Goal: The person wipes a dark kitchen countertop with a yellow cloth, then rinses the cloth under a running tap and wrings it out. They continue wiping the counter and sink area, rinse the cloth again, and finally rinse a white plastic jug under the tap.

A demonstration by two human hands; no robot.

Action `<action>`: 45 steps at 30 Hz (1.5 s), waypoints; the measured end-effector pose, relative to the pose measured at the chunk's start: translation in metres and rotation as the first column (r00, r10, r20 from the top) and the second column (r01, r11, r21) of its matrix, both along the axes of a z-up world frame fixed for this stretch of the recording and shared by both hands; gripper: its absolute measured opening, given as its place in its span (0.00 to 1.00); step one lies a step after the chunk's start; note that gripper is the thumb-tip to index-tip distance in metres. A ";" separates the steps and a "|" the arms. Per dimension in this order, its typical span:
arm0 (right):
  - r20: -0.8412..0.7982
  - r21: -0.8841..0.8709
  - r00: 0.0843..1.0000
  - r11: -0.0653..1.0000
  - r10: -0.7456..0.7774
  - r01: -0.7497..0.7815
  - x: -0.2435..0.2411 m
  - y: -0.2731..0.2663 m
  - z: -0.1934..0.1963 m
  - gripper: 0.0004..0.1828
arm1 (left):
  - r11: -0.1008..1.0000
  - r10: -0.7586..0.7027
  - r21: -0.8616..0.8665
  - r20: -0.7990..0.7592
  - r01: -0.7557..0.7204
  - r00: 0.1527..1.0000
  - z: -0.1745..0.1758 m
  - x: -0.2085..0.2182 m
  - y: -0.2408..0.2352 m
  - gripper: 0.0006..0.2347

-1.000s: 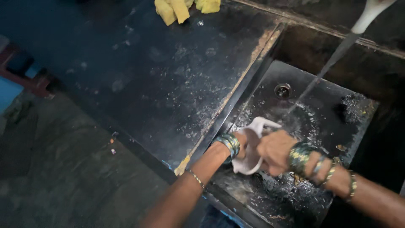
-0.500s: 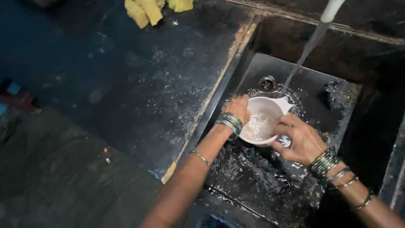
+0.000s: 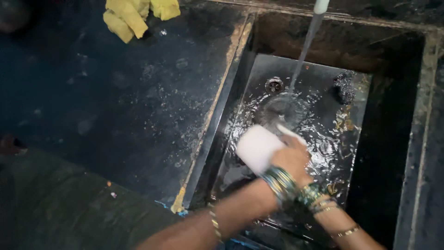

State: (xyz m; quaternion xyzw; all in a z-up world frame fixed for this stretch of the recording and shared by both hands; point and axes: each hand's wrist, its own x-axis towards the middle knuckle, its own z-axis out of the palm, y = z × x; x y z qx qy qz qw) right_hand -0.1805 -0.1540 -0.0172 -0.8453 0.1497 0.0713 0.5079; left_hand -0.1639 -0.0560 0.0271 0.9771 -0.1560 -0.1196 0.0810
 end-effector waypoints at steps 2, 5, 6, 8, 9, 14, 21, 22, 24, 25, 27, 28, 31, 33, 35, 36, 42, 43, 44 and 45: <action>0.115 -0.289 0.990 0.956 0.085 -0.049 -0.020 -0.002 -0.004 0.24 | 0.997 0.067 0.031 0.056 -0.069 0.996 -0.017 -0.036 -0.044 0.27; 0.150 -0.569 0.969 0.819 0.196 -0.077 -0.052 -0.024 -0.008 0.20 | 0.959 0.178 0.214 0.042 -0.183 0.983 -0.035 -0.063 -0.110 0.28; 0.142 -0.537 0.969 0.838 0.201 -0.095 -0.060 -0.031 -0.010 0.18 | 0.927 0.161 0.325 0.103 -0.186 0.982 -0.040 -0.067 -0.118 0.27; 0.111 -0.443 0.970 0.884 0.218 -0.148 -0.069 -0.047 -0.013 0.11 | 0.949 -0.021 0.315 -0.009 0.023 1.000 -0.044 -0.065 -0.130 0.22; 0.101 -0.270 0.989 0.960 0.108 -0.077 -0.069 -0.053 -0.016 0.18 | 0.945 -0.114 0.302 -0.063 0.128 0.991 -0.044 -0.060 -0.134 0.20; 0.413 -0.146 0.892 0.980 0.183 -0.134 -0.017 -0.054 -0.022 0.27 | 0.981 0.063 0.180 0.036 -0.069 0.997 -0.027 -0.003 -0.125 0.21; -0.537 0.456 0.840 0.810 -0.081 0.369 0.066 -0.039 0.031 0.35 | 0.998 0.052 -0.034 -0.236 -0.061 0.970 0.021 0.137 0.000 0.28; -0.496 0.437 0.863 0.830 -0.100 0.347 0.077 -0.038 0.038 0.36 | 0.983 0.089 -0.134 -0.258 -0.126 0.962 0.026 0.149 0.018 0.25; -0.412 0.429 0.902 0.846 -0.129 0.317 0.099 -0.034 0.047 0.39 | 0.933 0.168 -0.261 -0.288 -0.247 0.943 0.033 0.170 0.044 0.19; -0.371 0.442 0.918 0.842 -0.141 0.308 0.109 -0.032 0.049 0.40 | 0.909 0.214 -0.290 -0.294 -0.300 0.932 0.032 0.179 0.052 0.18; -0.279 0.483 0.947 0.830 -0.158 0.281 0.128 -0.029 0.044 0.41 | 0.851 0.269 -0.381 -0.272 -0.361 0.924 0.022 0.193 0.065 0.19; -0.233 0.508 0.959 0.821 -0.160 0.260 0.136 -0.028 0.039 0.41 | 0.816 0.300 -0.422 -0.274 -0.395 0.914 0.012 0.195 0.070 0.19; -0.140 0.522 0.973 0.822 -0.181 0.228 0.154 -0.027 0.020 0.40 | 0.787 0.315 -0.464 -0.265 -0.407 0.911 -0.017 0.208 0.079 0.18; -0.141 0.500 0.969 0.830 -0.203 0.247 0.161 -0.025 0.006 0.39 | 0.773 0.335 -0.470 -0.267 -0.425 0.904 -0.031 0.214 0.082 0.19; -0.188 0.460 0.954 0.837 -0.234 0.296 0.165 -0.026 -0.009 0.39 | 0.773 0.333 -0.464 -0.284 -0.433 0.899 -0.039 0.216 0.086 0.18; -0.144 0.434 0.966 0.863 -0.216 0.258 0.165 -0.028 -0.017 0.37 | 0.779 0.322 -0.455 -0.301 -0.432 0.898 -0.041 0.217 0.087 0.18; -0.058 0.382 0.994 0.918 -0.089 0.105 0.182 -0.071 -0.054 0.20 | 0.865 0.308 -0.366 -0.150 -0.343 0.939 -0.029 0.207 0.085 0.17; -0.089 0.314 0.993 0.944 -0.077 0.101 0.187 -0.083 -0.058 0.19 | 0.886 0.298 -0.350 -0.073 -0.304 0.952 -0.027 0.204 0.081 0.18; -0.124 0.245 0.990 0.965 -0.066 0.095 0.190 -0.094 -0.062 0.17 | 0.949 0.229 -0.249 0.118 -0.195 0.966 -0.025 0.199 0.076 0.21; -0.084 0.124 0.994 0.989 -0.077 0.087 0.194 -0.105 -0.065 0.19 | 0.987 0.133 -0.124 0.296 -0.101 0.946 -0.023 0.196 0.066 0.25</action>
